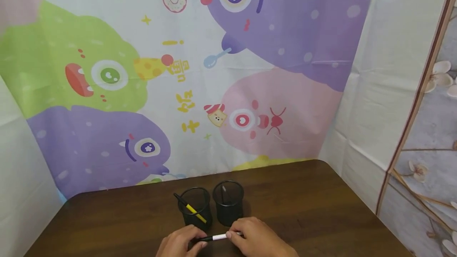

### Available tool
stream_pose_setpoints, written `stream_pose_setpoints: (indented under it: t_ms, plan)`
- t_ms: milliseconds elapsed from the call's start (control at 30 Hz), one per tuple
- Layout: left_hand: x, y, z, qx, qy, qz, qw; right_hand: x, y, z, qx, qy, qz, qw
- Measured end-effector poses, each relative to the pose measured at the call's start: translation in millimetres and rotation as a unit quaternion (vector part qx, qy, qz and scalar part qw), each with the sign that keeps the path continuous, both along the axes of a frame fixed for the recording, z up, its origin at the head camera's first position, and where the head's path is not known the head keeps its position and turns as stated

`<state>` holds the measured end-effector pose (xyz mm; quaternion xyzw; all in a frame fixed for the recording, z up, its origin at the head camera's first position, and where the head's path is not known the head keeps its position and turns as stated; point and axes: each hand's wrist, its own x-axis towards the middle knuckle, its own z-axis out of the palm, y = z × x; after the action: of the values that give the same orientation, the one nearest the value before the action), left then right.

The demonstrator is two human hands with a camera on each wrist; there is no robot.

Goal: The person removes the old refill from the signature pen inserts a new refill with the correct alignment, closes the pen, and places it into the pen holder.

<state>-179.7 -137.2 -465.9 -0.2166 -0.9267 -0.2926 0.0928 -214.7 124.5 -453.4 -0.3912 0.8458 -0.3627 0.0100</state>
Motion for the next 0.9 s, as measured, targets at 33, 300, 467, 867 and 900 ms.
stream_pose_setpoints:
  t_ms: [33, 300, 467, 867, 900]
  plan:
    - [-0.3, 0.4, -0.4, 0.0, 0.0, 0.001, 1.0, -0.1, 0.2, -0.3, -0.001, -0.004, -0.002, 1.0]
    - [-2.1, 2.7, -1.0, -0.009, 0.024, -0.001, 0.9997, -0.8, 2.6, -0.6, 0.0, -0.012, -0.012, 1.0]
    - [-2.4, 2.2, -1.8, -0.016, 0.029, -0.004, 0.9994, 1.0, 3.2, 0.0, 0.002, -0.004, -0.011, 1.0]
    - [0.5, -0.1, 1.4, -0.003, 0.02, -0.014, 0.9997, 4.3, -1.5, 2.0, 0.007, 0.042, -0.017, 0.999]
    - [0.7, 0.5, 1.2, -0.003, 0.018, -0.014, 0.9997, 4.7, -1.2, 1.9, 0.007, 0.041, -0.019, 0.999]
